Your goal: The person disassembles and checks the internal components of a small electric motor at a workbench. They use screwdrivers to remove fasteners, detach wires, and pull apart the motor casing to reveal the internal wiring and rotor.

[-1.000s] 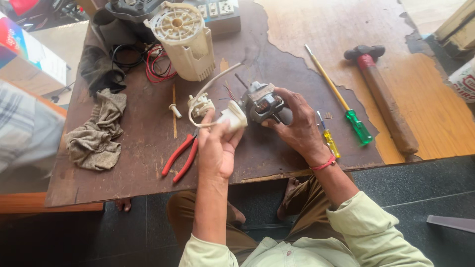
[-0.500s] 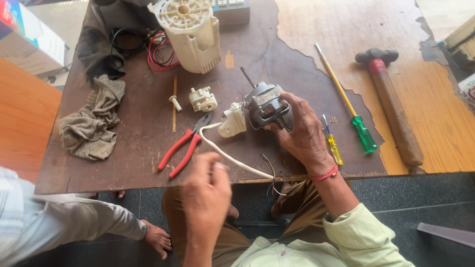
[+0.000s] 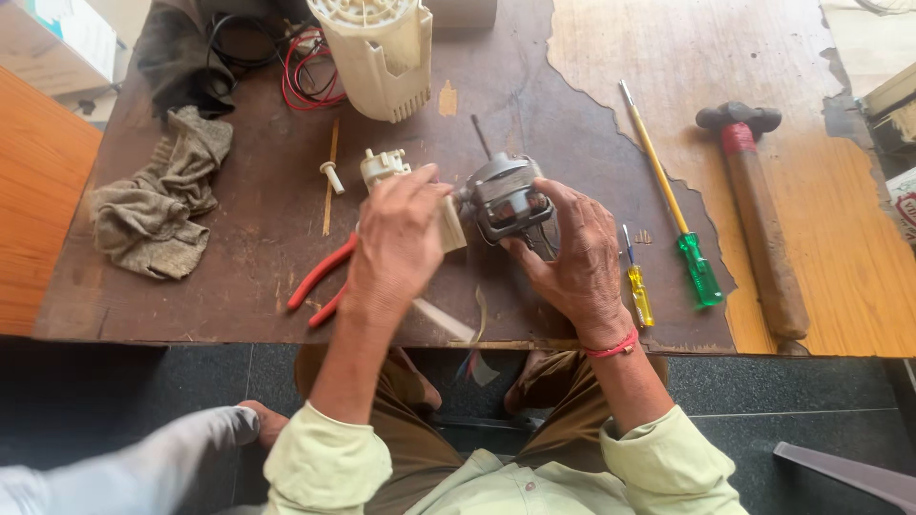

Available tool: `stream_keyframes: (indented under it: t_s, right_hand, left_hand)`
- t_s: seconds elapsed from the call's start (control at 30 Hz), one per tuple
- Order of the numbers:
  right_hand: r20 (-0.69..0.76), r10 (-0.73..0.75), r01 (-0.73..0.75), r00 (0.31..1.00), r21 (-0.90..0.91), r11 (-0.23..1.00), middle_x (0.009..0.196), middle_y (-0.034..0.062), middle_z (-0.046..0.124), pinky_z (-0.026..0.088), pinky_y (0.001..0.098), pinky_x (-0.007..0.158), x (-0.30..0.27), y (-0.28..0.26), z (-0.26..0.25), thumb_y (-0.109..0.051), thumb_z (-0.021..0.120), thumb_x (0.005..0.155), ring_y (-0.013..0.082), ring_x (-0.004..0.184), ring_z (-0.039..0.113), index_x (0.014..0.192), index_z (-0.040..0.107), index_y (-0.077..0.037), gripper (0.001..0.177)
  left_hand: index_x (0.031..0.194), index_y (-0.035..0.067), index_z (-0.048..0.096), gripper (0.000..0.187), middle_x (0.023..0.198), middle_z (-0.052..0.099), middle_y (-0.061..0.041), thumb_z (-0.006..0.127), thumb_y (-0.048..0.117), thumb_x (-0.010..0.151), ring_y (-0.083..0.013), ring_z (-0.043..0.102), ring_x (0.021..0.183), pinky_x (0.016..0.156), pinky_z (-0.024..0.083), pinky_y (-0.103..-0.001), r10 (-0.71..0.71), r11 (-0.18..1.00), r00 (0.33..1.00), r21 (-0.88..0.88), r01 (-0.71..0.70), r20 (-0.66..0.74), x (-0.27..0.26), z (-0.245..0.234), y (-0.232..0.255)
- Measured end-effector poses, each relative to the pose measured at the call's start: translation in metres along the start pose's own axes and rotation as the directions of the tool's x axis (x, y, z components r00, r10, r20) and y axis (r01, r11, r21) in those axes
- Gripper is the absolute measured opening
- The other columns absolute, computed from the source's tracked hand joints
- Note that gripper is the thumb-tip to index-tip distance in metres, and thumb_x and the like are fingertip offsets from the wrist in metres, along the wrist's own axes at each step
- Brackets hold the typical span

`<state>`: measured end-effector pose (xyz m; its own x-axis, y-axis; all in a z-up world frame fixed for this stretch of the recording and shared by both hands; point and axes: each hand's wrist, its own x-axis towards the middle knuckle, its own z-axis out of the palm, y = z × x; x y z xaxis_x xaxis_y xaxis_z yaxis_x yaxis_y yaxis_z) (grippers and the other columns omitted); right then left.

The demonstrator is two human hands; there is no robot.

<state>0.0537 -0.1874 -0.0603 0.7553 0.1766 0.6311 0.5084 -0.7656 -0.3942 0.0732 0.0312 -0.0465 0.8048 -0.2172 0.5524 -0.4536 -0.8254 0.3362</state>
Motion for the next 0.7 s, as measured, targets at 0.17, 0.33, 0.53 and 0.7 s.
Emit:
stream_keyframes:
  t_s: [0.17, 0.33, 0.53, 0.7]
  right_hand:
    - [0.013, 0.036, -0.036, 0.999, 0.061, 0.997, 0.126, 0.0101, 0.069, 0.047, 0.0459, 0.104, 0.002, -0.001, 0.004, -0.017, 0.093, 0.071, 0.0317, 0.121, 0.064, 0.138, 0.055, -0.012, 0.077]
    - [0.004, 0.088, -0.088, 0.996, 0.073, 0.993, 0.124, 0.0131, 0.069, 0.047, 0.0465, 0.101, 0.0, 0.006, 0.006, -0.016, 0.094, 0.07, 0.0335, 0.117, 0.064, 0.137, 0.055, -0.01, 0.078]
    - [0.026, 0.215, -0.216, 0.976, 0.111, 0.97, 0.112, 0.0162, 0.067, 0.05, 0.0474, 0.092, 0.002, 0.007, 0.007, -0.018, 0.094, 0.07, 0.037, 0.107, 0.064, 0.135, 0.053, -0.008, 0.078]
    - [0.019, 0.195, -0.195, 0.981, 0.137, 0.971, 0.109, 0.0158, 0.066, 0.05, 0.0474, 0.089, -0.001, 0.011, 0.007, -0.016, 0.094, 0.071, 0.0358, 0.102, 0.063, 0.136, 0.053, -0.006, 0.077]
  left_hand:
    - [0.114, 0.009, 0.077, 0.032, 0.132, 0.068, -0.013, 0.068, 0.005, 0.083, -0.033, 0.055, 0.125, 0.109, 0.038, -0.05, -0.099, 0.994, 0.995, 0.059, 0.097, 0.027, -0.01, -0.002, -0.002]
    - [0.131, 0.002, 0.065, 0.053, 0.136, 0.062, -0.019, 0.072, 0.016, 0.081, -0.0386, 0.05, 0.13, 0.112, 0.03, -0.054, 0.011, 0.997, 0.999, 0.078, -0.006, -0.054, -0.002, 0.005, 0.029]
    - [0.117, 0.006, 0.066, 0.035, 0.106, 0.064, -0.012, 0.071, 0.011, 0.082, -0.031, 0.057, 0.112, 0.106, 0.038, -0.05, -0.109, 0.972, 0.991, 0.216, 0.089, 0.082, 0.024, 0.02, 0.035]
    - [0.095, 0.006, 0.066, 0.019, 0.097, 0.062, -0.011, 0.073, 0.014, 0.078, -0.0305, 0.058, 0.101, 0.095, 0.039, -0.048, -0.166, 0.954, 0.981, 0.267, 0.134, 0.1, 0.027, 0.027, 0.034]
